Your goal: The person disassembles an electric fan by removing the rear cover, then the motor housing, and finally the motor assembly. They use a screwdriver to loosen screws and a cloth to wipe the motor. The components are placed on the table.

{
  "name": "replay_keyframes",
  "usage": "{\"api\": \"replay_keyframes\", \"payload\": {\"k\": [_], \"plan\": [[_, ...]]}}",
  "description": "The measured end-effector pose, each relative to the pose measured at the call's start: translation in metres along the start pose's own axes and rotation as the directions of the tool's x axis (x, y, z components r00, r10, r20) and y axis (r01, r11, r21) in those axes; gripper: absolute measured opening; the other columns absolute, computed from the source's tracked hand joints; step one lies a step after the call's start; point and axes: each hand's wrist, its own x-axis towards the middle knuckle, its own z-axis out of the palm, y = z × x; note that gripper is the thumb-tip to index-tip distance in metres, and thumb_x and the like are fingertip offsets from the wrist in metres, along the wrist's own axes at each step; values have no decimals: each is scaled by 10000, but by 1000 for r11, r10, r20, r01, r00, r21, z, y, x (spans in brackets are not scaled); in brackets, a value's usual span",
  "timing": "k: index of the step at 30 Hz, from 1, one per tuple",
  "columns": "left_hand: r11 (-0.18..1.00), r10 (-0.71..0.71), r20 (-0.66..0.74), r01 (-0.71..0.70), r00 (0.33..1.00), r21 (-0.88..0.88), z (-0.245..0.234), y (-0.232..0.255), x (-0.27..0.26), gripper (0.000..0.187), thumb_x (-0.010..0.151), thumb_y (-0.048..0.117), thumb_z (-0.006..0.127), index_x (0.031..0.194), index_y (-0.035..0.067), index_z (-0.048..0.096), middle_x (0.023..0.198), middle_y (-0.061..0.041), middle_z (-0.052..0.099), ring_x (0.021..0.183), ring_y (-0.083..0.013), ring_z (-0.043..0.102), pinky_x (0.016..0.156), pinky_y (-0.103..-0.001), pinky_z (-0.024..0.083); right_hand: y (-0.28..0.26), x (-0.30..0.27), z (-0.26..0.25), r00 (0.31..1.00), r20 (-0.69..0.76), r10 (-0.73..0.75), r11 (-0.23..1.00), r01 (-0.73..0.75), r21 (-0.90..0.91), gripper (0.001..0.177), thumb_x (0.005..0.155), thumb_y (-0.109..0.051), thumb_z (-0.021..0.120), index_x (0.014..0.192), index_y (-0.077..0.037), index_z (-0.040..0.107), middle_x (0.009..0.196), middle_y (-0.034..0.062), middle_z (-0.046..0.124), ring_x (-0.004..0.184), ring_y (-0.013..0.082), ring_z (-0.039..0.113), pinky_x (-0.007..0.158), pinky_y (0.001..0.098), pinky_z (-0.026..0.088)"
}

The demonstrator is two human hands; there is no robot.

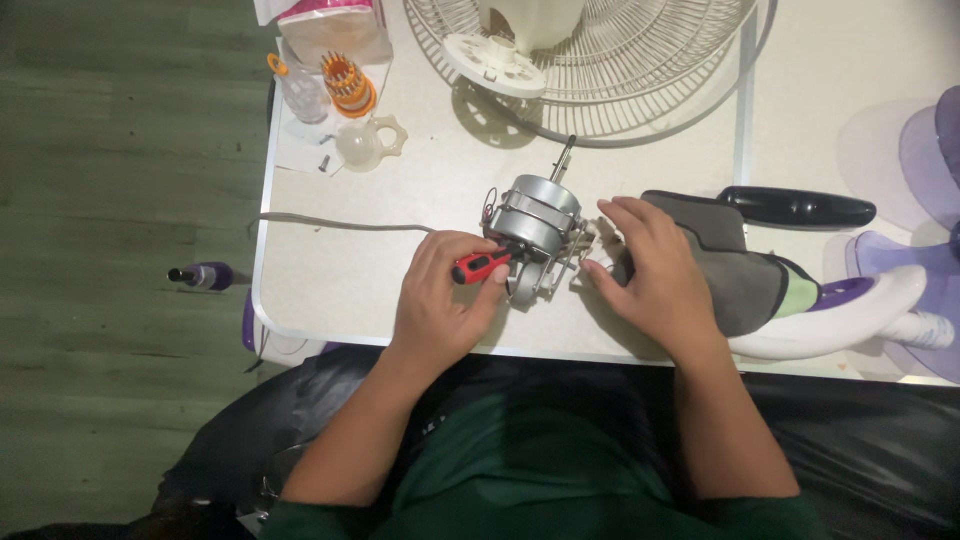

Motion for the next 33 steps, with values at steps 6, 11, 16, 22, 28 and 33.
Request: {"api": "replay_keyframes", "payload": {"k": [6, 11, 16, 22, 28, 33], "plan": [[1000, -16, 2, 16, 1000, 21, 3, -4, -3, 271, 931, 89, 747, 1141, 37, 583, 1073, -136, 662, 983, -307, 654, 885, -397, 535, 4, -6, 0, 999, -3, -46, 999, 46, 27, 520, 848, -187, 774, 1332, -86, 615, 1330, 137, 612, 1235, 344, 586, 1037, 442, 458], [998, -58, -12, 58, 998, 20, 5, -13, -11, 254, 932, 91, 737, 1125, 33, 583, 1058, -136, 653, 974, -305, 645, 877, -394, 529, 3, -3, 4, 992, 11, -129, 990, 129, 53, 424, 847, -164, 780, 1251, -96, 669, 1267, 122, 629, 1197, 327, 599, 1025, 447, 473], [994, -109, -18, 110, 994, 24, 3, -22, -19, 223, 940, 89, 713, 1101, 29, 571, 1046, -148, 625, 962, -310, 638, 872, -392, 529, -10, -3, 11, 970, 18, -244, 967, 242, 77, 363, 812, -164, 809, 1154, -91, 712, 1232, 129, 629, 1197, 338, 600, 1024, 466, 477], [995, -93, 54, 91, 994, 39, 1, -17, -17, 237, 932, 138, 744, 1105, 25, 627, 1037, -138, 663, 951, -304, 653, 858, -394, 530, -17, -1, 15, 966, -31, -257, 959, 258, 114, 355, 805, -124, 809, 1140, -76, 702, 1225, 132, 628, 1218, 352, 603, 1044, 465, 480], [996, -28, 180, 11, 983, 93, 10, -12, 5, 245, 883, 156, 768, 1079, 40, 679, 983, -113, 698, 933, -313, 647, 839, -419, 517, -15, 0, 15, 972, -102, -213, 967, 225, 116, 312, 841, -17, 736, 1148, -39, 682, 1215, 149, 629, 1196, 349, 619, 1035, 458, 492], [979, -59, 226, 12, 972, 202, 15, -8, 13, 221, 891, 166, 754, 1043, 32, 669, 944, -118, 674, 924, -317, 629, 827, -442, 488, -13, -4, 14, 972, -122, -200, 969, 215, 119, 294, 854, -2, 719, 1144, -34, 683, 1190, 150, 640, 1179, 351, 630, 1027, 455, 497]]}}
